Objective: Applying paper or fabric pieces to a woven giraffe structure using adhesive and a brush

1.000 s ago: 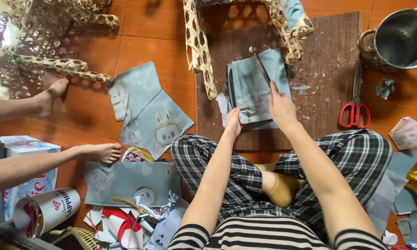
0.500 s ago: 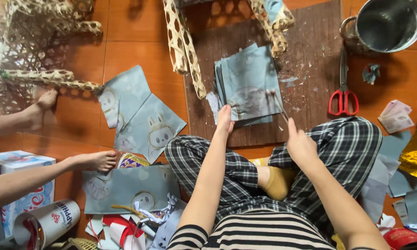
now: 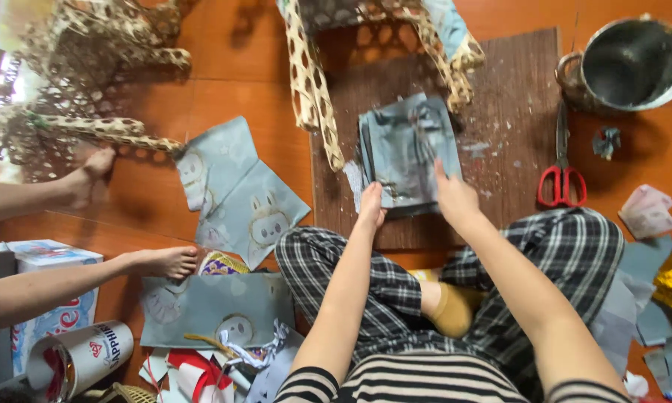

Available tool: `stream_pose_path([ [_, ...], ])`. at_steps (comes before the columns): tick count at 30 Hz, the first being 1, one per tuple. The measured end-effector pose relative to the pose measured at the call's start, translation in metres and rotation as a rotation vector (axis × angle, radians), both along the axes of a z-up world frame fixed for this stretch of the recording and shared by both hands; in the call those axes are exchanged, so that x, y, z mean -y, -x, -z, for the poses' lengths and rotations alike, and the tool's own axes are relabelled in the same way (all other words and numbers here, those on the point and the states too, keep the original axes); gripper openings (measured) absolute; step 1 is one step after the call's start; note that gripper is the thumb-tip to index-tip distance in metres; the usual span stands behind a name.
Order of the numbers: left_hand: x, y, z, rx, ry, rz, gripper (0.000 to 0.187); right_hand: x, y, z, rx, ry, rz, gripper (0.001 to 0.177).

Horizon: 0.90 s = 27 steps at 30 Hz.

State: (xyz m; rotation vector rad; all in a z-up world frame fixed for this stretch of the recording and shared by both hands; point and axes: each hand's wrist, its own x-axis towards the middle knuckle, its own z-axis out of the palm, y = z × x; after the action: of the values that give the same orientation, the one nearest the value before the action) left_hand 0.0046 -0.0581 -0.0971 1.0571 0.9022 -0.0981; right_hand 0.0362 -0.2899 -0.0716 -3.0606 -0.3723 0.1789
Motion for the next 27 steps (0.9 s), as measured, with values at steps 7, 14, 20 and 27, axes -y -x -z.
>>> stream_pose_path([
  [7,-0.001,-0.008,-0.004,-0.033,-0.043,0.045,0.07,0.067,0.028,-0.136,-0.069,-0.215,0.06,0.059],
  [14,-0.008,-0.002,-0.029,0.167,0.239,0.024,0.021,0.111,0.078,-0.172,-0.577,-0.214,0.263,0.047],
  [20,-0.005,0.002,-0.043,0.158,0.192,0.079,0.028,0.254,-0.013,-0.108,0.368,-0.174,0.359,0.032],
  [27,-0.01,0.01,-0.044,0.038,0.045,0.184,0.036,0.262,-0.143,-0.093,0.353,-0.141,0.316,0.022],
])
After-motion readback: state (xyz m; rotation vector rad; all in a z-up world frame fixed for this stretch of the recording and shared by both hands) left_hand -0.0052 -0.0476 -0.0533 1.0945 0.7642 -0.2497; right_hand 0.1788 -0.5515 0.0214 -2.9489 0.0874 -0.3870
